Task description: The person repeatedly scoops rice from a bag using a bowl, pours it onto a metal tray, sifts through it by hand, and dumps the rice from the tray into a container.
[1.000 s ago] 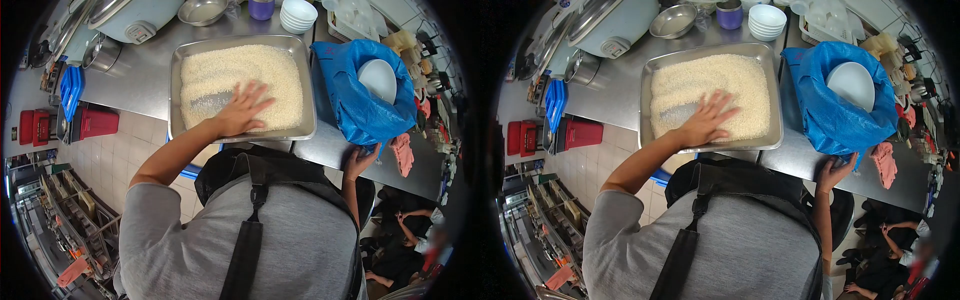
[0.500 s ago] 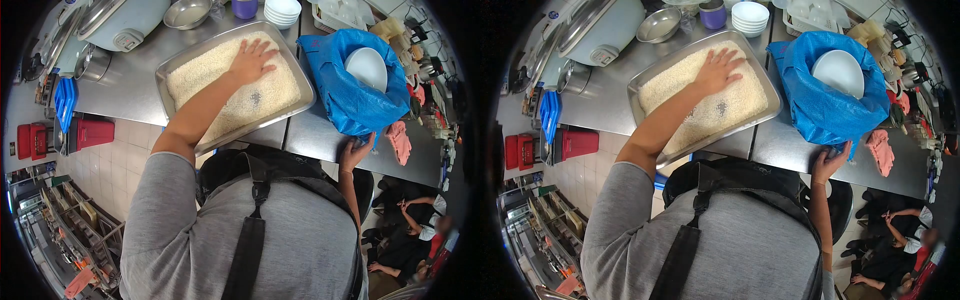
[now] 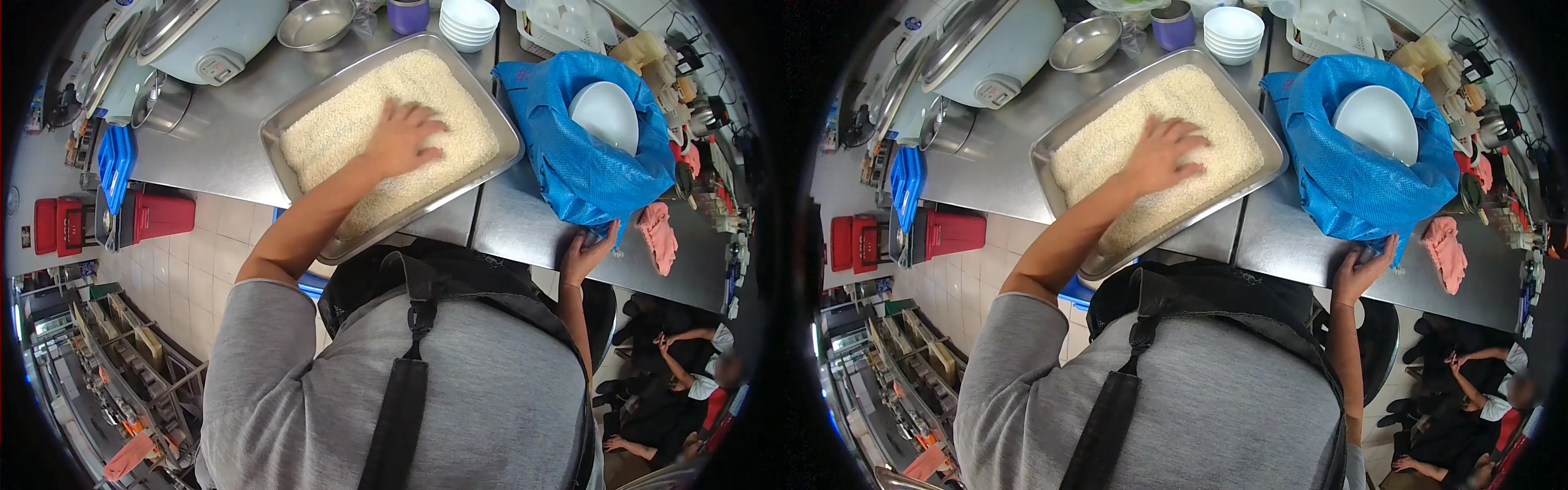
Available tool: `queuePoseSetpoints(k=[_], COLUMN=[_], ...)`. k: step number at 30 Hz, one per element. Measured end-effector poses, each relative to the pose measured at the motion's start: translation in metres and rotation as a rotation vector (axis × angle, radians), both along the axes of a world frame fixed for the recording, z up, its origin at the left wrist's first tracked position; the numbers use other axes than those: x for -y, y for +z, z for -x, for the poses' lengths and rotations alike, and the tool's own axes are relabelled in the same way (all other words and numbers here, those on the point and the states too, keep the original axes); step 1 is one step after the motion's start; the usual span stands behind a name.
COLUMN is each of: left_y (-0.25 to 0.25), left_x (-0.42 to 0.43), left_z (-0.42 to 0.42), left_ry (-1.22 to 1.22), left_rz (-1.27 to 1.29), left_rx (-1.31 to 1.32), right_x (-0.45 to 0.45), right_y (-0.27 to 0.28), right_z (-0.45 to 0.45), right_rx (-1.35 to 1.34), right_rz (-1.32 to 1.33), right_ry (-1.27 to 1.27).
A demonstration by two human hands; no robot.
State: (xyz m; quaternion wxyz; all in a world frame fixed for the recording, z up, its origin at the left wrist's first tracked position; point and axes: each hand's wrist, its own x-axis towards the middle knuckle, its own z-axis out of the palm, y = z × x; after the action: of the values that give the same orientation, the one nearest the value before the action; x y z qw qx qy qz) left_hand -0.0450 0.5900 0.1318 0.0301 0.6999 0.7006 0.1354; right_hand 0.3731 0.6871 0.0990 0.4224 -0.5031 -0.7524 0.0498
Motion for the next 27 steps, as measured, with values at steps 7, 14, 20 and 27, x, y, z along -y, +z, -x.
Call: queuePoseSetpoints(k=[7,14,20,27], left_y=[-0.015,0.002,0.025,0.056], left_x=[0.068,0.086,0.115,0.131], left_z=[0.051,-0.027,-0.006,0.013], left_ry=[0.352,0.296,0.112,0.667], left_rz=[-0.072,0.161,0.230,-0.156], left_rx=[0.057,0.124,0.386,0.795], right_x=[0.001,0.001,0.001,0.001], right_y=[0.001,0.000,0.000,-0.002], right_z=[0.000,0.000,0.000,-0.001], right_rx=[-0.009,-0.010,-0.009,-0.021], right_rz=[0.014,-0.003,0.006,-0.005], right_ry=[-0.006,0.004,-0.004,0.012])
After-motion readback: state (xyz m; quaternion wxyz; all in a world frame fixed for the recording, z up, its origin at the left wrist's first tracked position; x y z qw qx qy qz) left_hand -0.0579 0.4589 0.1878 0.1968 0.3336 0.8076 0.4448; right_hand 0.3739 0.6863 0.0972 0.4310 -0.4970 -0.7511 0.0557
